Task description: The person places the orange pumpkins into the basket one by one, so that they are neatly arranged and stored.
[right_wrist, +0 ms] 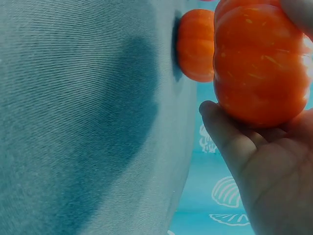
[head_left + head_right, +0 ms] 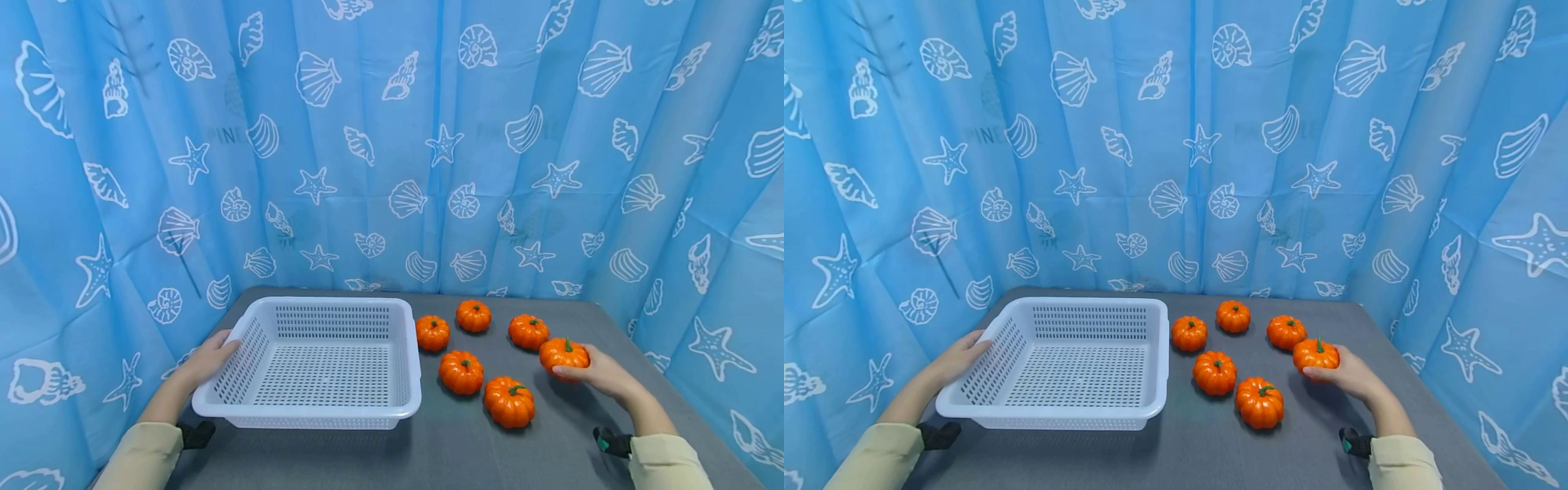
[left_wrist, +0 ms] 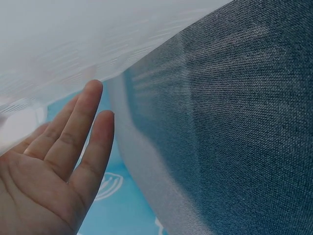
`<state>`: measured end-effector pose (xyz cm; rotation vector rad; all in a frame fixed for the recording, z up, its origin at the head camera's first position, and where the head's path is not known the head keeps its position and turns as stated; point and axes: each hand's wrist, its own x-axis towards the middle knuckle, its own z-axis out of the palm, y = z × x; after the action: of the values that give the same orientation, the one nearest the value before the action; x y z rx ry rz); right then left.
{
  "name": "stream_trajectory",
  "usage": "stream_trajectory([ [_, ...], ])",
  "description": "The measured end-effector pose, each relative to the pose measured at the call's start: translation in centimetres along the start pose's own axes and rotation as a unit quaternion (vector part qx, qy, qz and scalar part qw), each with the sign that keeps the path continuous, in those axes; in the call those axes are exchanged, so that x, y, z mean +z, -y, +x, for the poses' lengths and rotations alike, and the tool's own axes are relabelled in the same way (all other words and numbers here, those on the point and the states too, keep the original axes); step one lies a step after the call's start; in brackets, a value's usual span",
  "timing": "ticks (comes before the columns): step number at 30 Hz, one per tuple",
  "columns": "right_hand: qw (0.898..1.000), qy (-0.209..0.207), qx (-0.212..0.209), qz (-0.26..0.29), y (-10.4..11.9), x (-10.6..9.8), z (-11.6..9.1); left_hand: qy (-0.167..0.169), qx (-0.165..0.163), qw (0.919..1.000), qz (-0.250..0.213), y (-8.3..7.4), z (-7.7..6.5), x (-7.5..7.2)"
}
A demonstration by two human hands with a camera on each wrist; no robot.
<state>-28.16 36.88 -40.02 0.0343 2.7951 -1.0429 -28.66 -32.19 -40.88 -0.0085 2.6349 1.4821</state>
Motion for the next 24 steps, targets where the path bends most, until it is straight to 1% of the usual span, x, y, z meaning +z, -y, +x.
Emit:
stream_trajectory([
  [8,1.0,-0.019,-0.014,-0.015,0.6,-0.2,-0.4,-0.002,-0.005,1.0,-0.002,0.1,0.0,0.0],
  [18,0.999,-0.027,-0.015,-0.01,1.2,-0.1,-0.2,-0.001,-0.01,0.9999,-0.007,0.2,-0.1,0.0],
  [24,0.999,-0.028,-0.019,-0.005,1.7,-0.1,-0.1,-0.003,-0.005,1.0,-0.005,0.0,-0.2,0.1],
])
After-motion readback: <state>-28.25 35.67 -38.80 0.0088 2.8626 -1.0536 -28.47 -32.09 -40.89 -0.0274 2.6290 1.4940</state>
